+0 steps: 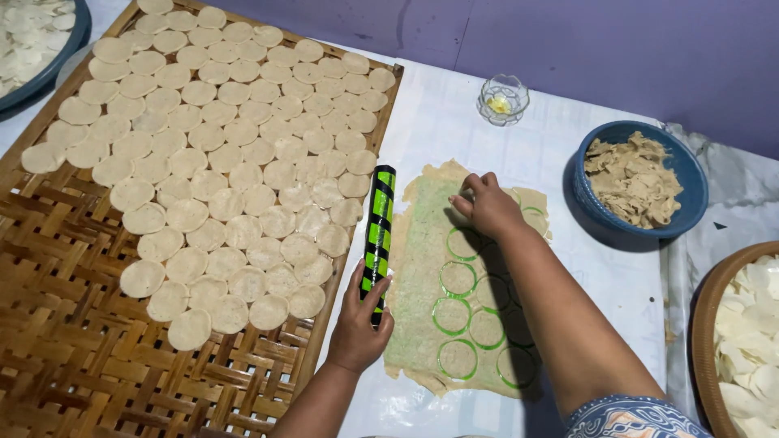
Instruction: Cutting circular wrappers from a sheet of dough and placing them on a drying tray.
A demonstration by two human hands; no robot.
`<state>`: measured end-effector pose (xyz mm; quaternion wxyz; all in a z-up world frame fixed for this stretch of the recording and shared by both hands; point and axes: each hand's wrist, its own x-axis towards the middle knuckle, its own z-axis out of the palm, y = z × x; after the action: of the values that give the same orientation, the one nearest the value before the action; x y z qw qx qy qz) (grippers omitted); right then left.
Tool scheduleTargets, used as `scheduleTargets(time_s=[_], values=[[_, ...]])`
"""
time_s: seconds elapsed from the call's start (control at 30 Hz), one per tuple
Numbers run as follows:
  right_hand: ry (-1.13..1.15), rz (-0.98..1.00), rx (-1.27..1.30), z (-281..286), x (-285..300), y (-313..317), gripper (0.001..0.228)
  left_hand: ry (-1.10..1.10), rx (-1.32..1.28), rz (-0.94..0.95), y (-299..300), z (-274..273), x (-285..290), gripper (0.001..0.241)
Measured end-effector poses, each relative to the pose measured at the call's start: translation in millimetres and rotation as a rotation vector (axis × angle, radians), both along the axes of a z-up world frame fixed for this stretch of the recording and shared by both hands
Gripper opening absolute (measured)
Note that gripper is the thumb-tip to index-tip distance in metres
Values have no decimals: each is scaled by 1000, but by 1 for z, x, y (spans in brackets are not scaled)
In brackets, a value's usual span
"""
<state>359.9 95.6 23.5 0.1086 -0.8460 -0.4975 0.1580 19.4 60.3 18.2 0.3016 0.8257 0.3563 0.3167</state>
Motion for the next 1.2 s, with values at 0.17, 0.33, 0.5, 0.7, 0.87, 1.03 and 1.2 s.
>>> scheduleTargets(time_s=[0.17, 0.33, 0.5, 0.7, 0.87, 1.03, 1.2], values=[[-15, 37, -81, 5, 3, 3, 43, -10, -7, -9, 2, 2, 1, 57], [0, 70, -131, 15, -1, 0, 43, 8, -14, -11, 1, 1, 0, 56], [23, 27, -98, 13, -5, -2, 41, 31, -30, -7, -1, 3, 0, 57], [25, 45, -217, 41, 7, 22, 48, -5, -25, -12, 0, 5, 0, 58], [84, 77, -44, 26, -12, 55, 51, 26, -46, -4, 2, 2, 0, 58], [51, 97, -1, 1, -23, 65, 47, 36, -55, 6, 2, 1, -2, 56], [-2, 96, -12, -5, -20, 70, 49, 26, -67, -7, 3, 2, 0, 58]])
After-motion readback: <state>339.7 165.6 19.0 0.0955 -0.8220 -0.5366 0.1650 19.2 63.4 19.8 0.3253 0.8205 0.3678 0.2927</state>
